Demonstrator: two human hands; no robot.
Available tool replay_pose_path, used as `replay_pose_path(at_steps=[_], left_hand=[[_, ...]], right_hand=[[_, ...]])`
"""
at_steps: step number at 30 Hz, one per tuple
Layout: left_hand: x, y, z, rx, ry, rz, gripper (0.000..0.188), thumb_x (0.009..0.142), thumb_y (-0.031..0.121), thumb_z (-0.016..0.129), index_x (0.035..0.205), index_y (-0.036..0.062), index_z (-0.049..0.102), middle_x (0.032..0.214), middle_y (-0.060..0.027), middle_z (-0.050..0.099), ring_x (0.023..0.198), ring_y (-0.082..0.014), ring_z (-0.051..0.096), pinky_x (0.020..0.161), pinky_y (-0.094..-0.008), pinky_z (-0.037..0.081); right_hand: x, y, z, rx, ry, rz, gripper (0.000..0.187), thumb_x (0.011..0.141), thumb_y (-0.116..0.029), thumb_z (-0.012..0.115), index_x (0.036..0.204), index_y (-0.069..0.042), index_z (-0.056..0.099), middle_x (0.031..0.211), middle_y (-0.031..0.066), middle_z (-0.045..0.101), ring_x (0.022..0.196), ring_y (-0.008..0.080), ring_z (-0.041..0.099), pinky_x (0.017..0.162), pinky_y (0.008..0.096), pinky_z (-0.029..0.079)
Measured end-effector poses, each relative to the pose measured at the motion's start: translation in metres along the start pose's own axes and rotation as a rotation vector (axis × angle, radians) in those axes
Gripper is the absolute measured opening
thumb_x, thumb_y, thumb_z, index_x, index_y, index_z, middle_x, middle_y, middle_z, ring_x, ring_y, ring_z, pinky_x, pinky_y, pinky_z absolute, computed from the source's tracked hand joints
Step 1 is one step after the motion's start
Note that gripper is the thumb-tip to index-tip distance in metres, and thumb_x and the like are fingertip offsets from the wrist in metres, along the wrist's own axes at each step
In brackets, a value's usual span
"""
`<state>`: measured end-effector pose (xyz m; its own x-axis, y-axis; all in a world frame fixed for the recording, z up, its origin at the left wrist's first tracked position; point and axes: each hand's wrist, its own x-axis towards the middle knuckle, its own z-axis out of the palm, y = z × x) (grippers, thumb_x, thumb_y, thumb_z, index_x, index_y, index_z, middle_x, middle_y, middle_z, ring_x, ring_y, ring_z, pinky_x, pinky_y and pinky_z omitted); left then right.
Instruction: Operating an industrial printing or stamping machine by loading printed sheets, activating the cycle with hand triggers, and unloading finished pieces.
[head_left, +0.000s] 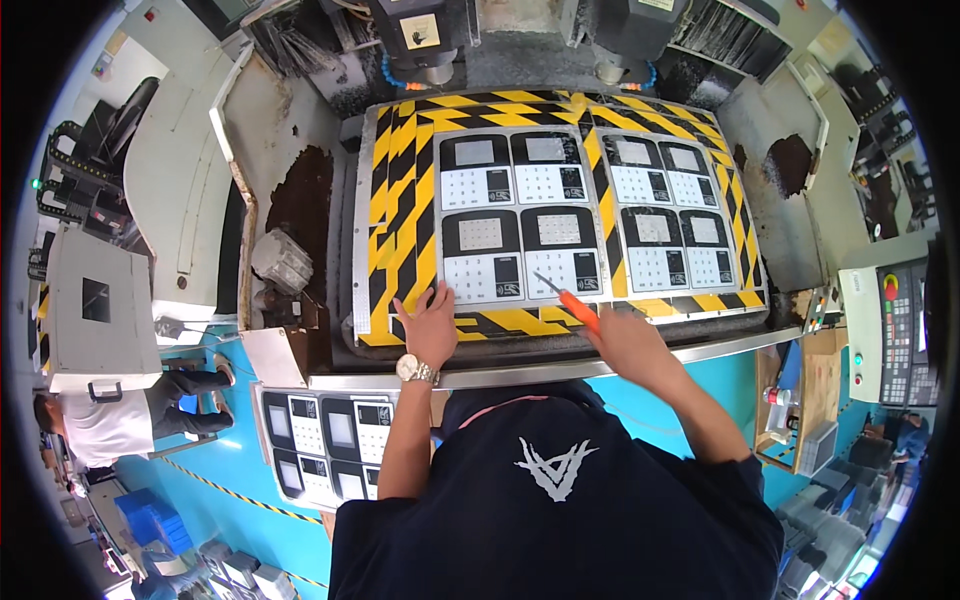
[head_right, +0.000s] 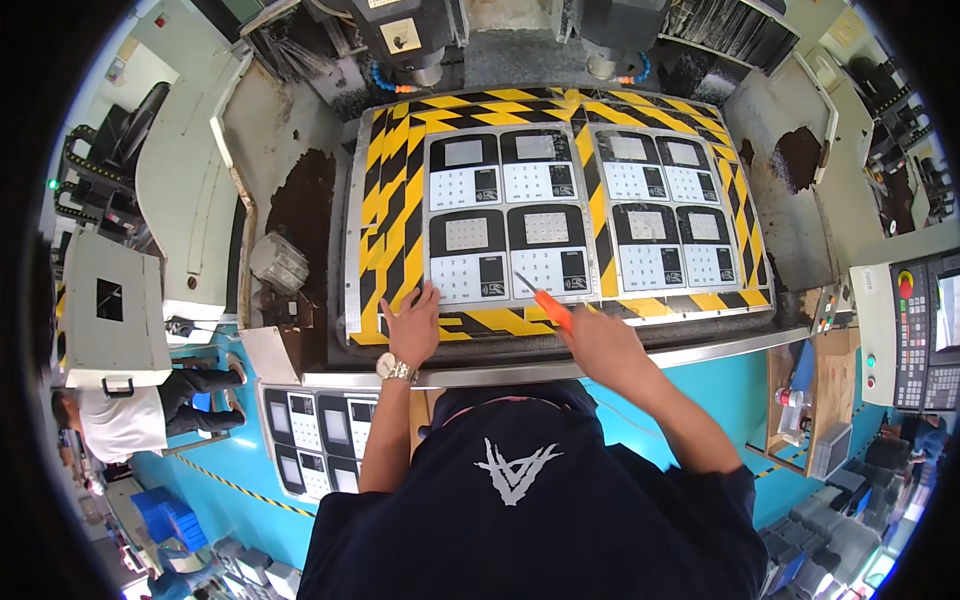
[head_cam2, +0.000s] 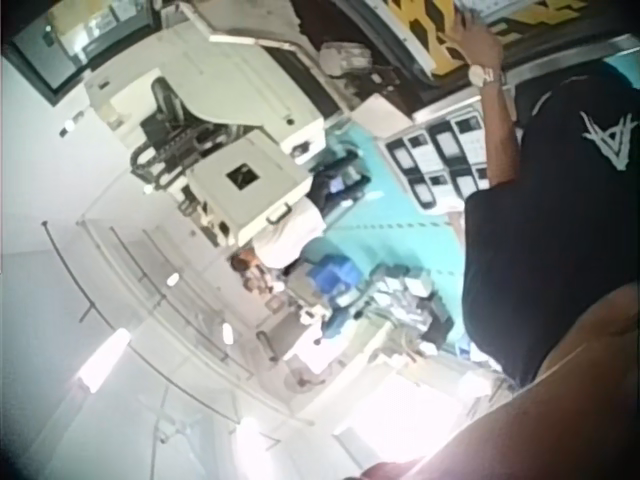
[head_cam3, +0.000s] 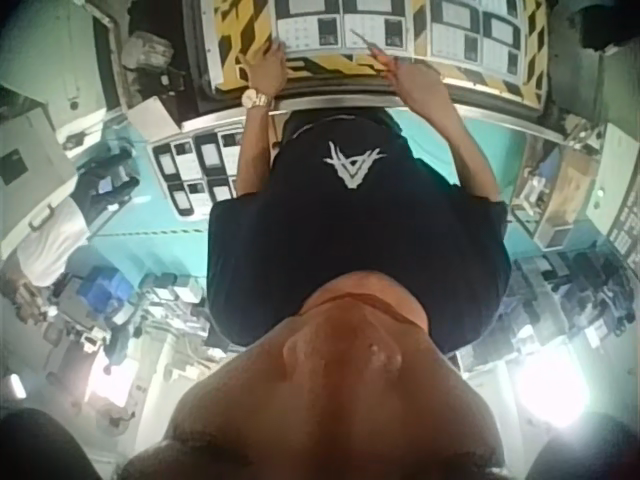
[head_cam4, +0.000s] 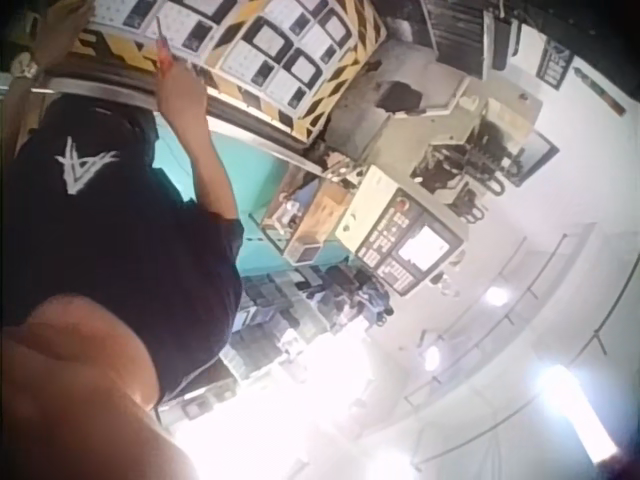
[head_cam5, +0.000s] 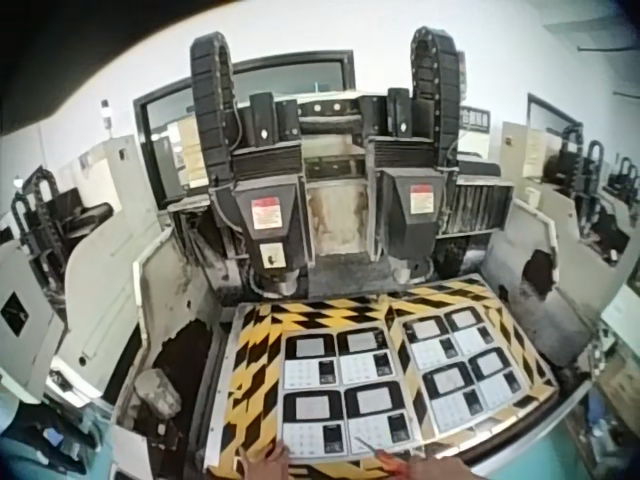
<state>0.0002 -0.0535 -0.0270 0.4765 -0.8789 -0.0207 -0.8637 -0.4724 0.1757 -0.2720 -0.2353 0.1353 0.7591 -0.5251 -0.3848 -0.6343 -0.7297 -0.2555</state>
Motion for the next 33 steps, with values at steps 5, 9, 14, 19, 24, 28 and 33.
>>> replay_pose_path(at_steps=[5, 9, 14, 19, 24, 28, 33], left_hand=[[0.017, 0.025, -0.013, 0.143, 0.035, 0.003, 0.036, 0.097, 0.024, 0.060, 0.131, 0.0144, 0.067, 0.147, -0.0031, 0.059, 0.142, -0.0260, 0.046, 0.114, -0.0796, 0.013], [0.039, 0.069, -0.003, -0.097, 0.030, 0.305, 0.039, 0.095, 0.026, 0.061, 0.131, 0.0092, 0.066, 0.151, -0.0074, 0.054, 0.143, -0.0304, 0.045, 0.119, -0.0679, 0.022], [0.040, 0.108, 0.016, -0.029, -0.044, 0.338, 0.045, 0.095, 0.026, 0.059, 0.137, 0.0068, 0.059, 0.153, -0.0078, 0.052, 0.144, -0.0310, 0.043, 0.119, -0.0643, 0.025], [0.037, 0.101, 0.014, -0.010, -0.057, 0.338, 0.050, 0.092, 0.017, 0.057, 0.142, 0.0079, 0.056, 0.155, -0.0059, 0.050, 0.146, -0.0288, 0.042, 0.119, -0.0697, 0.021], [0.037, 0.106, 0.014, -0.032, -0.074, 0.294, 0.051, 0.090, 0.013, 0.057, 0.142, 0.0082, 0.056, 0.156, -0.0042, 0.050, 0.147, -0.0276, 0.041, 0.119, -0.0713, 0.019], [0.041, 0.108, 0.013, -0.048, -0.134, 0.263, 0.050, 0.090, 0.014, 0.059, 0.140, 0.0083, 0.057, 0.156, -0.0037, 0.049, 0.146, -0.0272, 0.041, 0.118, -0.0719, 0.019], [0.042, 0.108, 0.013, -0.109, -0.124, 0.239, 0.049, 0.085, 0.011, 0.060, 0.134, 0.0091, 0.062, 0.154, -0.0032, 0.052, 0.146, -0.0264, 0.042, 0.119, -0.0717, 0.018]], right_hand=[[-0.033, 0.021, 0.008, 0.003, 0.050, 0.170, 0.047, 0.103, -0.041, 0.058, 0.094, 0.005, 0.062, 0.076, 0.0244, 0.068, 0.073, 0.0464, 0.068, 0.071, 0.0566, 0.054], [0.014, 0.020, 0.011, 0.069, 0.171, 0.042, 0.040, 0.102, -0.037, 0.060, 0.092, 0.002, 0.063, 0.076, 0.0208, 0.069, 0.072, 0.0408, 0.071, 0.065, 0.0512, 0.057], [0.092, 0.004, -0.007, 0.045, 0.390, -0.039, 0.043, 0.104, -0.038, 0.057, 0.094, 0.003, 0.065, 0.077, 0.0236, 0.069, 0.073, 0.0426, 0.070, 0.068, 0.0520, 0.056], [0.074, 0.025, -0.045, 0.097, 0.299, 0.005, 0.039, 0.102, -0.031, 0.059, 0.088, 0.004, 0.067, 0.077, 0.0233, 0.070, 0.075, 0.0404, 0.072, 0.068, 0.0503, 0.057], [-0.022, 0.043, -0.033, -0.045, 0.029, 0.064, 0.041, 0.102, -0.034, 0.059, 0.088, 0.004, 0.066, 0.077, 0.0236, 0.070, 0.074, 0.0425, 0.071, 0.068, 0.0527, 0.056], [-0.016, 0.077, -0.025, -0.112, 0.083, 0.056, 0.046, 0.103, -0.038, 0.057, 0.090, 0.005, 0.064, 0.078, 0.0259, 0.069, 0.074, 0.0448, 0.069, 0.070, 0.0548, 0.055], [0.065, 0.104, -0.041, -0.176, 0.277, 0.075, 0.050, 0.104, -0.040, 0.055, 0.086, 0.005, 0.066, 0.078, 0.0247, 0.070, 0.073, 0.0408, 0.071, 0.069, 0.0522, 0.057]])
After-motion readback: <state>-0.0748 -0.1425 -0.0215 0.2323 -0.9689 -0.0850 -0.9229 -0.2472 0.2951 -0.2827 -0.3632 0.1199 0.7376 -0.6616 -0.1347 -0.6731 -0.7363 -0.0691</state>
